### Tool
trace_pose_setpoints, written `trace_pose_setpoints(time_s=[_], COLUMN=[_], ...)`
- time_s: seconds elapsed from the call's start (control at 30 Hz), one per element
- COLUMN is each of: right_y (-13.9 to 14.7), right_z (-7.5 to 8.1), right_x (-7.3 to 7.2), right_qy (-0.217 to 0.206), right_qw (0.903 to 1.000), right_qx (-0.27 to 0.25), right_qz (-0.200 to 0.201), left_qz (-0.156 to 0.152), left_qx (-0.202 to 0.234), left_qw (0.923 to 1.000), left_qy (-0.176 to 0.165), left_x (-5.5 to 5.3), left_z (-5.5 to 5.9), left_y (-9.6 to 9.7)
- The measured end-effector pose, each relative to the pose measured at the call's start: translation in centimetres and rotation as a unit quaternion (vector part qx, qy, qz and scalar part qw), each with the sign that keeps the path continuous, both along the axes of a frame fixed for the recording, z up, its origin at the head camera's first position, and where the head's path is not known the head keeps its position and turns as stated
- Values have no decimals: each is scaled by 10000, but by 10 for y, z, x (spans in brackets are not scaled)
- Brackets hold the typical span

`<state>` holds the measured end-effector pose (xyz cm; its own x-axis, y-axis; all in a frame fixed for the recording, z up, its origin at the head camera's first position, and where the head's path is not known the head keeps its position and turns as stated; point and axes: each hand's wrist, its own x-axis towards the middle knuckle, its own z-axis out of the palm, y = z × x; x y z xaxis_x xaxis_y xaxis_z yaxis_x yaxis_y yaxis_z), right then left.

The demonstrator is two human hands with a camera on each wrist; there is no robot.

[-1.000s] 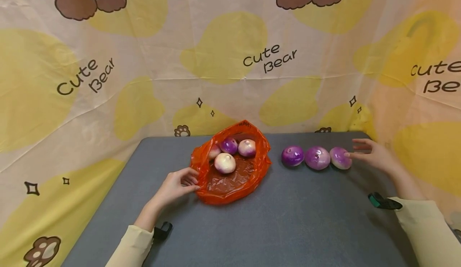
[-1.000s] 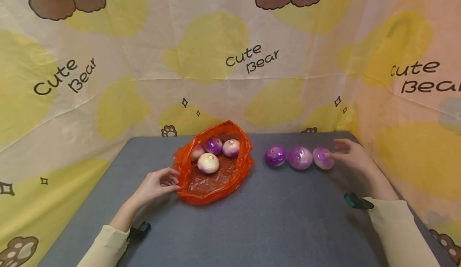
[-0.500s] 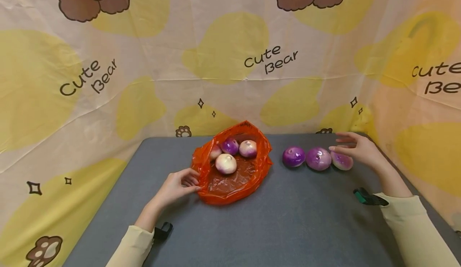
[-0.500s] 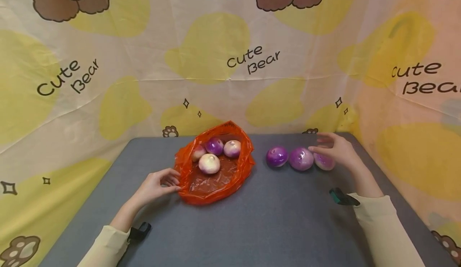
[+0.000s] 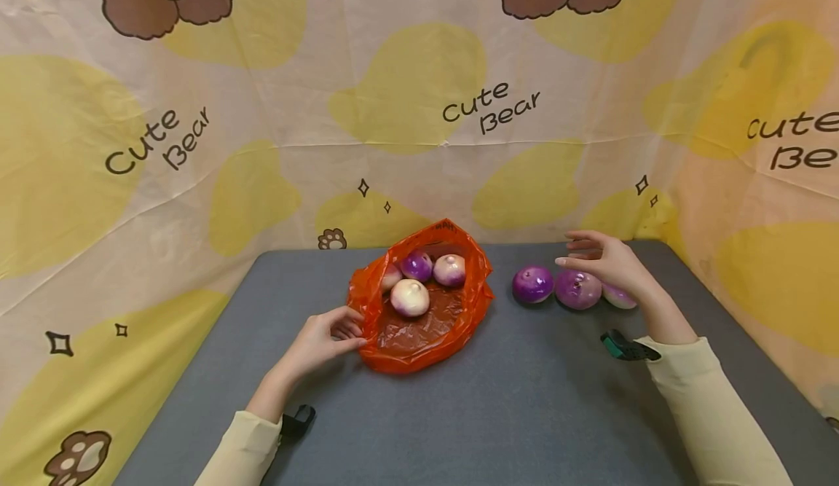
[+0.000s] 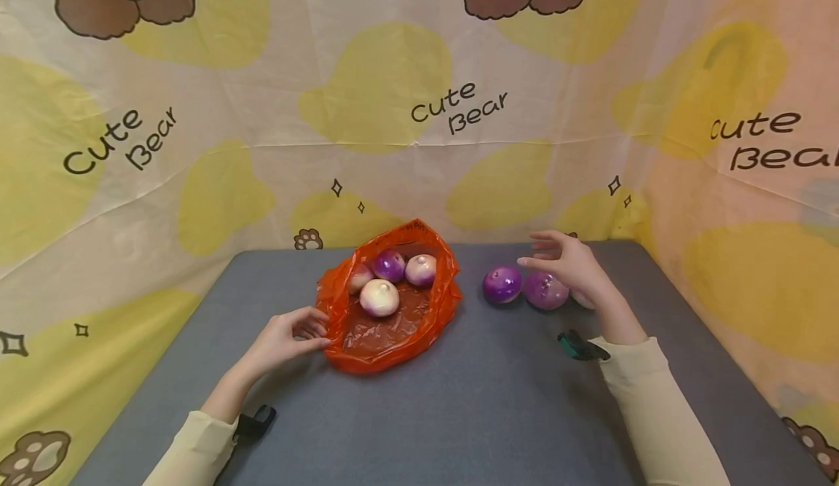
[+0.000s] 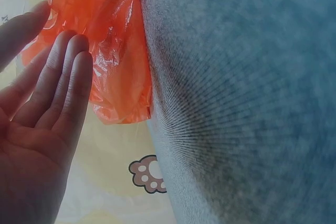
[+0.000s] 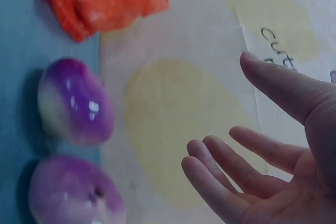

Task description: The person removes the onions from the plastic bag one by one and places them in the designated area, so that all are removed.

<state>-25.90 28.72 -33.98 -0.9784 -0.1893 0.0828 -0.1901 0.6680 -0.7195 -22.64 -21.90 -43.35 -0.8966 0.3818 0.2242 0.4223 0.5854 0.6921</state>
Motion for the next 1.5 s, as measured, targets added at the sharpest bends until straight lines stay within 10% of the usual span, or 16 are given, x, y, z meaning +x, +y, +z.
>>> trace_pose_setpoints(time_s=[1.5], right_y=[-177], right_z=[-12], right_x=[-63], right_qy=[-112], right_qw=[9930], right_qx=[-327], right_qz=[1127], left_qz=[-22], left_qx=[47], left_qw=[10000], left_qy=[-59], left_x=[-3], left_z=[-1], left_y=[1])
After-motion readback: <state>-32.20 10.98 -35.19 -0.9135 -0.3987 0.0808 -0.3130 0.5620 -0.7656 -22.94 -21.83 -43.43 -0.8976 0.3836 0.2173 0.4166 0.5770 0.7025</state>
